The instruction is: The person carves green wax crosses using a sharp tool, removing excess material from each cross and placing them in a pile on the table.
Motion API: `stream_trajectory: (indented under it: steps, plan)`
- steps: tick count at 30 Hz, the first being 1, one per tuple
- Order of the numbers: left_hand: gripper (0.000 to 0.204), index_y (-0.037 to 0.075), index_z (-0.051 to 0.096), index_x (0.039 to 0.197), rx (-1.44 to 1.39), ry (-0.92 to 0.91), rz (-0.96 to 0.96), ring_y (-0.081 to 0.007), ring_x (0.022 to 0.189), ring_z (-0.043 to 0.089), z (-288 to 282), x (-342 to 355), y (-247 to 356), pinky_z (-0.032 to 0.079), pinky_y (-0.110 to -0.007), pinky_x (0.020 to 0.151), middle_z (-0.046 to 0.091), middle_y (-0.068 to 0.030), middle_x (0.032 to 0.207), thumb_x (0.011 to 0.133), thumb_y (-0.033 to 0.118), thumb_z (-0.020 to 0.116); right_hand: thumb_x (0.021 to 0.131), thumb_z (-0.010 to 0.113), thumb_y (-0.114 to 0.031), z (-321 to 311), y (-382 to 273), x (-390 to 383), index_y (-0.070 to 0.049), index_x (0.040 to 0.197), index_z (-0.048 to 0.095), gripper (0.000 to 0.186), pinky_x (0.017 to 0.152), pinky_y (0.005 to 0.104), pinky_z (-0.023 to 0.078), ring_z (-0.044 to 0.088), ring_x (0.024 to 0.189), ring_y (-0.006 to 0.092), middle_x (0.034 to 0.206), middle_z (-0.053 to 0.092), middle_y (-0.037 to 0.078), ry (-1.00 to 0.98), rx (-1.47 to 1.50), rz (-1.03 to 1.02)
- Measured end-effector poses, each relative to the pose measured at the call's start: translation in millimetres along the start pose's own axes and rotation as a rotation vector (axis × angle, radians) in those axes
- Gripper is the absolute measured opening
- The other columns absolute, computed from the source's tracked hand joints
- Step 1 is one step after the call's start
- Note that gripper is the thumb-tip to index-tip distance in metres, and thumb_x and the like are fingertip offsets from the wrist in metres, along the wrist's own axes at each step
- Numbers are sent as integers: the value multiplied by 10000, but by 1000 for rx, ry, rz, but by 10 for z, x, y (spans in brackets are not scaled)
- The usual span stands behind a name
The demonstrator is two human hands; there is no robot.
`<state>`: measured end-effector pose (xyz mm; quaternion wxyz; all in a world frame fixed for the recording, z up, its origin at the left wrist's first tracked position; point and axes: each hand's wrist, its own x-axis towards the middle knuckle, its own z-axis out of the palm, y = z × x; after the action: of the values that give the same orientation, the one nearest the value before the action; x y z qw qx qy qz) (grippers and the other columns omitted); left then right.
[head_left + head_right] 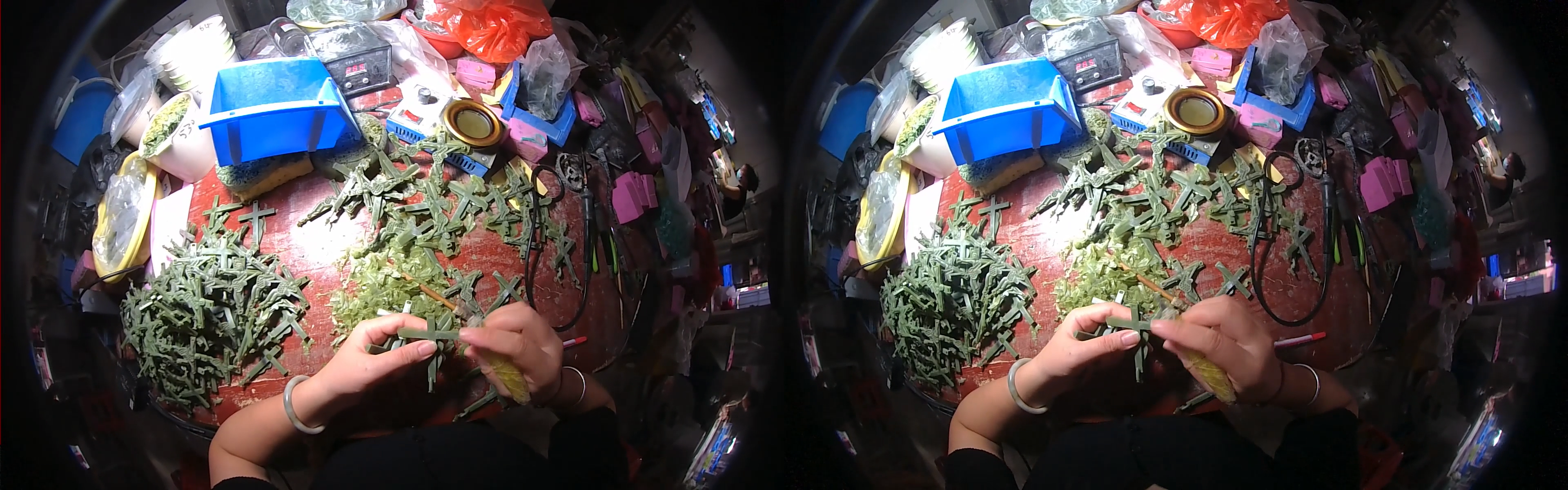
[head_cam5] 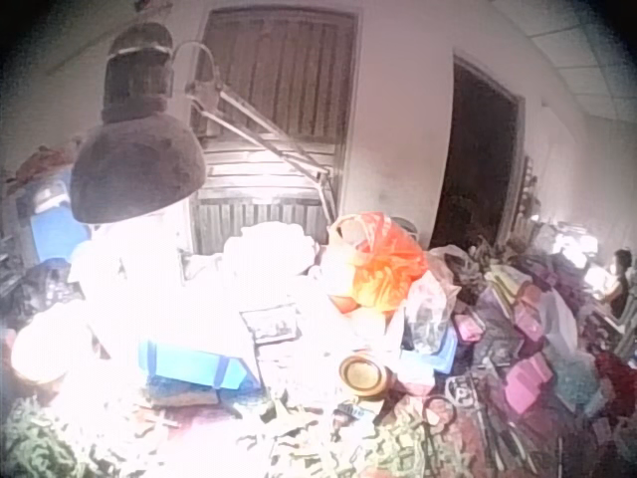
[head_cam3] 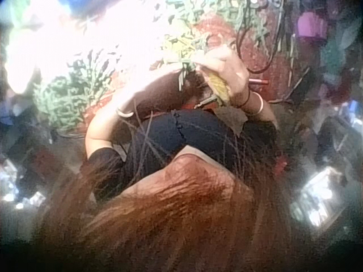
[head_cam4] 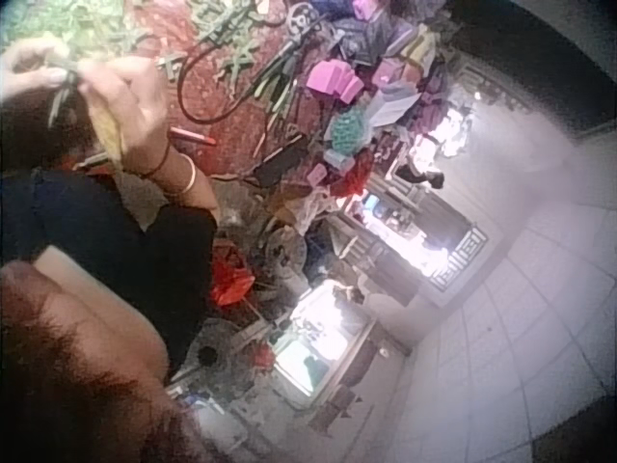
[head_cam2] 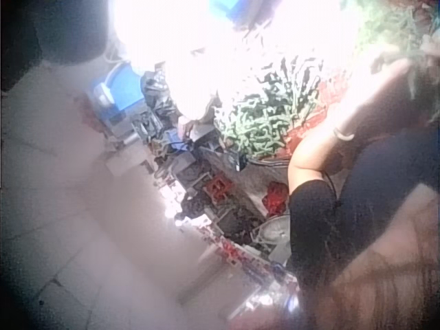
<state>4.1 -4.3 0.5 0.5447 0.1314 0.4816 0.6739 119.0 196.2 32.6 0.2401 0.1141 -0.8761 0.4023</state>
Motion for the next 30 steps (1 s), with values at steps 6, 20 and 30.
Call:
stream_trajectory:
  steps: [6,20,30]
  plan:
    - [189,22,675,1055,99,16,16,-89,931,570,-23,-9,-6,442,-254,844,638,-13,978,912,145,688,749,814,-145,-36,15,47,-28,1057,707,346,562,291,496,624,658,186,795,638,49,-166,45,-98]
    - [185,30,672,1061,91,11,-24,-60,835,555,-16,-14,10,434,-216,732,615,14,944,920,150,682,762,801,-166,-5,31,23,-45,1067,709,340,537,298,483,602,627,182,755,614,37,-60,0,-97]
    - [96,92,638,1006,-238,30,-122,-15,632,469,-28,-13,-16,331,-168,543,564,69,779,926,136,667,786,785,-121,-45,15,40,-40,1086,701,322,571,306,504,620,658,195,793,634,49,-38,97,-63]
